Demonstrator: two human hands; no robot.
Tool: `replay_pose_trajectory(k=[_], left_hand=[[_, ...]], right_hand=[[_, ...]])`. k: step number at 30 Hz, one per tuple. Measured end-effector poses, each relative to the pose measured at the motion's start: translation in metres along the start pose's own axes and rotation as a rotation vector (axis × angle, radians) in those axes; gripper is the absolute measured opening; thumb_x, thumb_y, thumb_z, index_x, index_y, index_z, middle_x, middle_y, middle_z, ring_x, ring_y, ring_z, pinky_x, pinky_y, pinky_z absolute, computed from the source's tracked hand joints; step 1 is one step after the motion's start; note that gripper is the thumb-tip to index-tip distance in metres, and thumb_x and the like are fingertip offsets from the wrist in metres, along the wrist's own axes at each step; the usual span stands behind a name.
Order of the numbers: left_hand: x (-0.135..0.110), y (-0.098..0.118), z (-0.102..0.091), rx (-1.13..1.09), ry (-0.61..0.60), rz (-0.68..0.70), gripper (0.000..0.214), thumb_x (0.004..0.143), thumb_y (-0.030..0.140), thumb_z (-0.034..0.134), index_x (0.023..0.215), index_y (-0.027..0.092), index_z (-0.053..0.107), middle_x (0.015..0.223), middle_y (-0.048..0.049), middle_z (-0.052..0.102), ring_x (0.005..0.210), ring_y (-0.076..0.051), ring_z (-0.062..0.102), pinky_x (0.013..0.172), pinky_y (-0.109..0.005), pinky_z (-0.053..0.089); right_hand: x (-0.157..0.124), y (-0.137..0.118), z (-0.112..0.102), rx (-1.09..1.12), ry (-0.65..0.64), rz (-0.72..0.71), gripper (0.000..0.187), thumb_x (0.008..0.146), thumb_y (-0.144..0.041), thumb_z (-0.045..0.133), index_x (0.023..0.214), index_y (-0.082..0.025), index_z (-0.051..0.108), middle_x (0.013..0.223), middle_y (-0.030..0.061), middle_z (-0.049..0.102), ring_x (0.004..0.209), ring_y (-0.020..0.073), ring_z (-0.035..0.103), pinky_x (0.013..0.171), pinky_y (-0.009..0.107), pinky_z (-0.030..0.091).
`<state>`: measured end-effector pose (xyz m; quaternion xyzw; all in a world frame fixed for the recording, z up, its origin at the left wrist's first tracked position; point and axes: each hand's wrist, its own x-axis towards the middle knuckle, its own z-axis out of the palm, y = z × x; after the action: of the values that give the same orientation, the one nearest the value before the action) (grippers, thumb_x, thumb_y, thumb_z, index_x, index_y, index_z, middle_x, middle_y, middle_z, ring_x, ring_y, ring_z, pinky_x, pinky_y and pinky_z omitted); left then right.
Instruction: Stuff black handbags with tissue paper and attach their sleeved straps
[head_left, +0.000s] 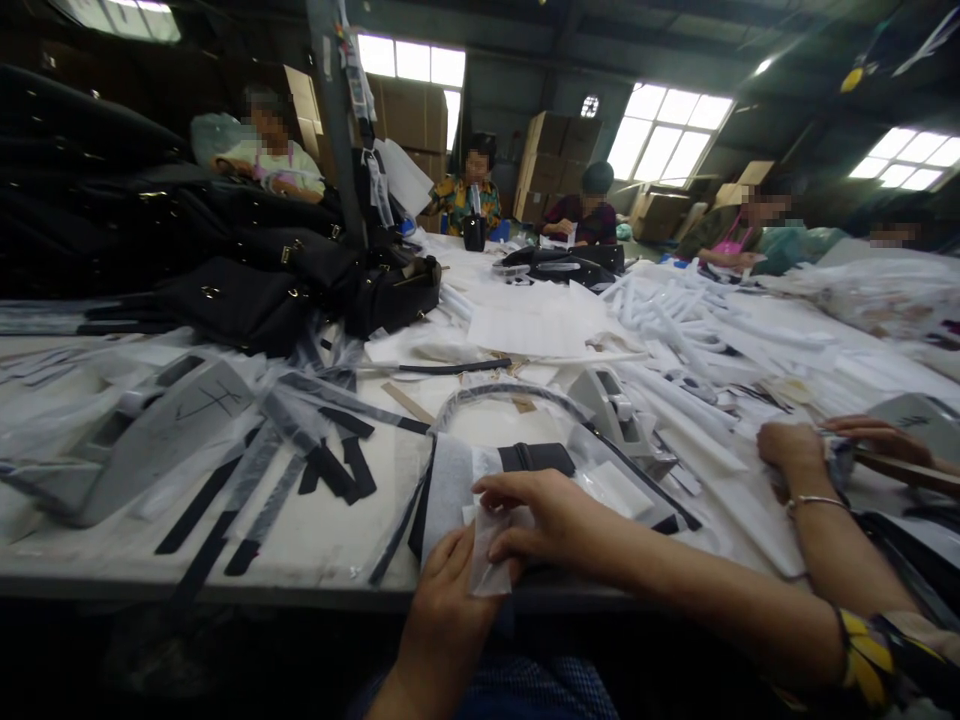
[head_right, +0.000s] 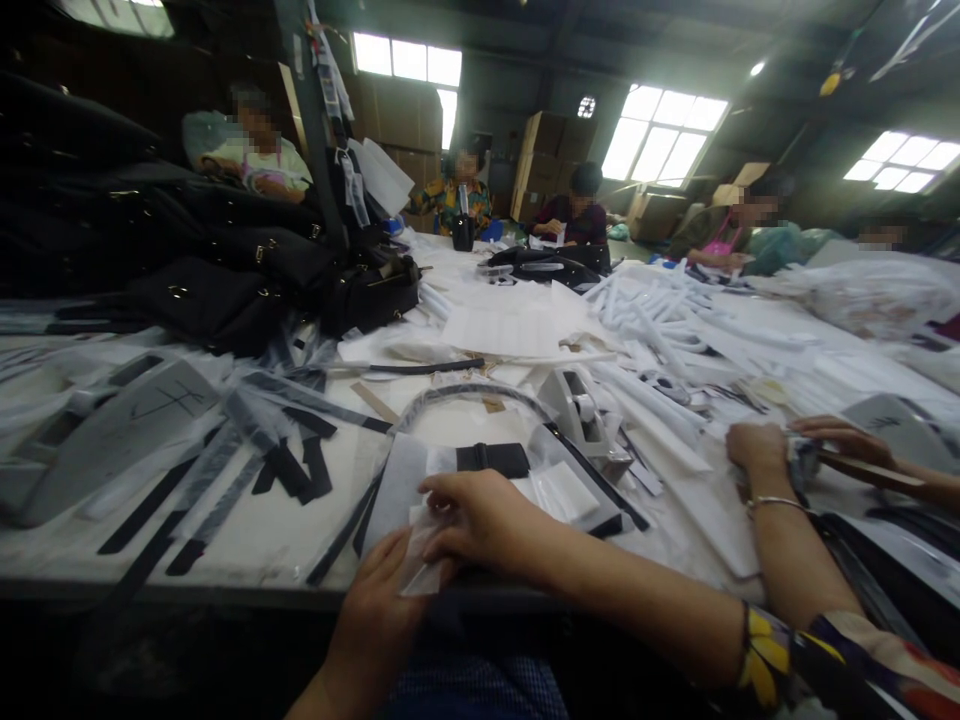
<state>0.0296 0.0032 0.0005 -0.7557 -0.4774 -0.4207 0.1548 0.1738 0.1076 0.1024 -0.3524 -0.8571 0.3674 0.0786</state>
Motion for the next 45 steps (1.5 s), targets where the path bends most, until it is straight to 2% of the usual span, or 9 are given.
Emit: replay_pose_trajectory(k=[6, 11, 17, 22, 30, 35, 39, 42, 45], left_hand=[[0.002, -0.001, -0.001, 0.046, 0.001, 0.019, 0.03, 0.101, 0.022, 0.046, 0.121, 0.026, 0.068, 0.112, -0.0091, 0.074, 0.113, -0.022, 0.066, 0.094, -0.037, 0.054], [0.002, 0.0, -0.001, 0.075, -0.006, 0.02, 0.033, 0.103, 0.025, 0.042, 0.125, 0.028, 0.066, 0.11, -0.0073, 0.074, 0.109, -0.02, 0.067, 0.094, -0.035, 0.053], [0.004, -0.001, -0.004, 0.03, -0.003, 0.003, 0.037, 0.104, 0.022, 0.037, 0.127, 0.027, 0.065, 0.112, -0.0067, 0.074, 0.111, -0.019, 0.067, 0.095, -0.035, 0.053], [0.002, -0.002, -0.002, 0.059, -0.011, 0.034, 0.038, 0.103, 0.017, 0.038, 0.13, 0.028, 0.063, 0.115, -0.0059, 0.074, 0.113, -0.019, 0.066, 0.098, -0.037, 0.052], [0.0, -0.001, 0.0, 0.028, -0.035, -0.001, 0.039, 0.103, 0.02, 0.04, 0.133, 0.031, 0.061, 0.129, -0.0062, 0.068, 0.129, -0.024, 0.056, 0.101, -0.039, 0.048], [0.0, 0.001, 0.0, 0.057, -0.076, -0.013, 0.044, 0.105, 0.019, 0.029, 0.133, 0.03, 0.061, 0.132, -0.0012, 0.067, 0.115, -0.021, 0.065, 0.098, -0.038, 0.046], [-0.001, 0.002, 0.002, 0.048, -0.071, -0.027, 0.043, 0.106, 0.02, 0.03, 0.132, 0.032, 0.061, 0.136, 0.0012, 0.064, 0.123, -0.019, 0.06, 0.099, -0.035, 0.043], [-0.002, 0.002, 0.003, 0.045, -0.07, -0.037, 0.043, 0.106, 0.02, 0.029, 0.133, 0.033, 0.061, 0.136, 0.0015, 0.064, 0.124, -0.018, 0.059, 0.099, -0.035, 0.042], [-0.002, 0.001, 0.004, 0.046, -0.061, -0.029, 0.043, 0.106, 0.02, 0.029, 0.133, 0.033, 0.06, 0.136, 0.0012, 0.064, 0.124, -0.018, 0.059, 0.099, -0.035, 0.043]], right_hand=[[0.001, 0.003, -0.005, 0.119, -0.014, 0.036, 0.046, 0.072, -0.01, 0.072, 0.117, -0.021, 0.073, 0.11, 0.0053, 0.076, 0.099, 0.0241, 0.072, 0.092, 0.034, 0.057], [0.004, 0.0, -0.008, 0.187, -0.06, 0.067, 0.036, 0.086, -0.03, 0.069, 0.12, -0.021, 0.072, 0.114, 0.006, 0.075, 0.105, 0.0243, 0.071, 0.096, 0.034, 0.055], [0.008, 0.0, -0.001, -0.075, 0.048, 0.005, 0.037, 0.08, -0.023, 0.075, 0.116, -0.02, 0.074, 0.107, 0.0069, 0.076, 0.096, 0.0239, 0.072, 0.088, 0.032, 0.054], [0.012, -0.001, -0.007, -0.155, -0.008, 0.074, 0.041, 0.079, -0.034, 0.077, 0.117, -0.021, 0.073, 0.103, 0.0056, 0.077, 0.096, 0.0244, 0.071, 0.085, 0.031, 0.052], [0.018, -0.013, -0.013, -0.295, 0.046, 0.119, 0.018, 0.082, -0.026, 0.074, 0.099, -0.028, 0.079, 0.085, -0.0012, 0.079, 0.082, 0.0197, 0.073, 0.073, 0.026, 0.048], [0.037, -0.013, -0.03, -0.45, 0.146, -0.105, 0.013, 0.086, -0.021, 0.071, 0.098, -0.024, 0.077, 0.091, 0.0019, 0.078, 0.083, 0.0177, 0.071, 0.075, 0.025, 0.046], [0.059, -0.011, -0.043, -0.677, 0.249, -0.301, 0.01, 0.092, -0.016, 0.061, 0.092, -0.018, 0.071, 0.087, 0.0046, 0.072, 0.078, 0.0156, 0.064, 0.067, 0.025, 0.041], [0.063, -0.01, -0.043, -0.884, 0.301, -0.391, 0.013, 0.097, -0.015, 0.054, 0.095, -0.016, 0.067, 0.085, 0.0055, 0.067, 0.076, 0.0163, 0.059, 0.066, 0.027, 0.039], [0.052, -0.009, -0.034, -0.986, 0.296, -0.539, 0.012, 0.096, -0.013, 0.054, 0.1, -0.015, 0.065, 0.088, 0.0066, 0.068, 0.08, 0.0185, 0.059, 0.07, 0.029, 0.041]])
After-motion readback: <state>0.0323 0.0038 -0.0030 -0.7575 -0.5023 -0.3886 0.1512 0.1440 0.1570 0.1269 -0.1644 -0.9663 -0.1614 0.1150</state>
